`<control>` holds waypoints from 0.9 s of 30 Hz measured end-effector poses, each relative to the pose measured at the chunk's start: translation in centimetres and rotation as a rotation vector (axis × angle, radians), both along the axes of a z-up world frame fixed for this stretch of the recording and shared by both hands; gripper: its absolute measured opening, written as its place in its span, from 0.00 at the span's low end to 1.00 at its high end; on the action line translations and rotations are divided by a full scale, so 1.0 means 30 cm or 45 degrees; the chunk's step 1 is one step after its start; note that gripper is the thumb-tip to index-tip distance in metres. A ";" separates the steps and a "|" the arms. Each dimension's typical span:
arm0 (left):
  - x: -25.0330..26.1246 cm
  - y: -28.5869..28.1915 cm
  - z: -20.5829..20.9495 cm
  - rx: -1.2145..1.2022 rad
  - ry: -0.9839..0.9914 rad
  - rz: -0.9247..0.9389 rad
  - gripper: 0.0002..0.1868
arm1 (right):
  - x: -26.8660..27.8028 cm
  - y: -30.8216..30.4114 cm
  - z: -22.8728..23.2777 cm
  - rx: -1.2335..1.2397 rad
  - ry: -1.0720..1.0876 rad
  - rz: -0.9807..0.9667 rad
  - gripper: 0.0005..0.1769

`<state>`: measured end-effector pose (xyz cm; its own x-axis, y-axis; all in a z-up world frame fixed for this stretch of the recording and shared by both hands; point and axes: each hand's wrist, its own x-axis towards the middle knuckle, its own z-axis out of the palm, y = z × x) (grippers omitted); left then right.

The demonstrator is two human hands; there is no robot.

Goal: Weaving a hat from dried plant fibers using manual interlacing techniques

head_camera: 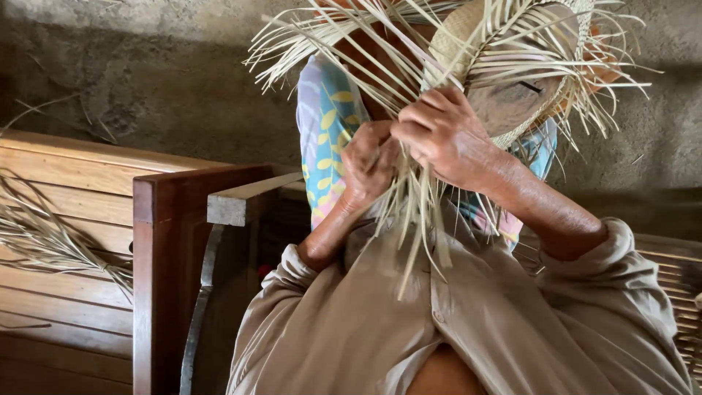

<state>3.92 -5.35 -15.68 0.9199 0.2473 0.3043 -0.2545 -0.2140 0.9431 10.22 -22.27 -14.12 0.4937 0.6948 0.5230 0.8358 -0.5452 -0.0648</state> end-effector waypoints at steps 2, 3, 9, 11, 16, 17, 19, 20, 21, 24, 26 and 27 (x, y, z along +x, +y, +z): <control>0.006 0.000 -0.036 -0.124 0.068 -0.068 0.02 | -0.014 -0.034 0.015 -0.078 0.039 0.040 0.04; 0.009 -0.001 -0.055 -0.244 0.136 -0.138 0.06 | -0.021 -0.052 0.022 -0.152 0.079 0.077 0.05; 0.014 -0.001 -0.121 -0.254 0.071 -0.187 0.03 | -0.002 -0.036 -0.036 0.017 -0.025 0.000 0.08; 0.019 0.003 -0.084 -0.107 -0.034 -0.142 0.02 | 0.006 0.013 -0.022 0.074 -0.182 -0.085 0.08; 0.014 0.009 -0.023 -0.094 -0.127 -0.166 0.04 | -0.012 -0.024 -0.001 0.033 0.065 0.080 0.06; 0.008 0.015 -0.013 -0.220 -0.017 -0.226 0.06 | -0.021 -0.038 0.008 -0.050 0.101 0.086 0.04; 0.019 0.018 -0.017 -0.347 0.085 -0.294 0.08 | -0.009 -0.047 -0.020 -0.136 0.127 0.084 0.06; 0.020 0.014 -0.033 -0.341 0.073 -0.272 0.05 | -0.002 -0.043 -0.060 -0.019 0.028 0.048 0.04; 0.021 0.010 -0.049 -0.334 0.061 -0.251 0.03 | 0.005 -0.039 -0.101 0.098 -0.071 0.012 0.02; 0.031 -0.007 -0.077 -0.428 0.098 -0.236 0.04 | 0.037 -0.095 -0.061 -0.013 0.141 0.066 0.15; 0.023 -0.007 -0.060 -0.502 0.167 -0.280 0.06 | 0.044 -0.082 0.028 0.005 0.105 0.054 0.09; 0.019 -0.007 -0.052 -0.576 0.237 -0.325 0.08 | 0.050 -0.075 0.071 0.025 0.072 0.042 0.04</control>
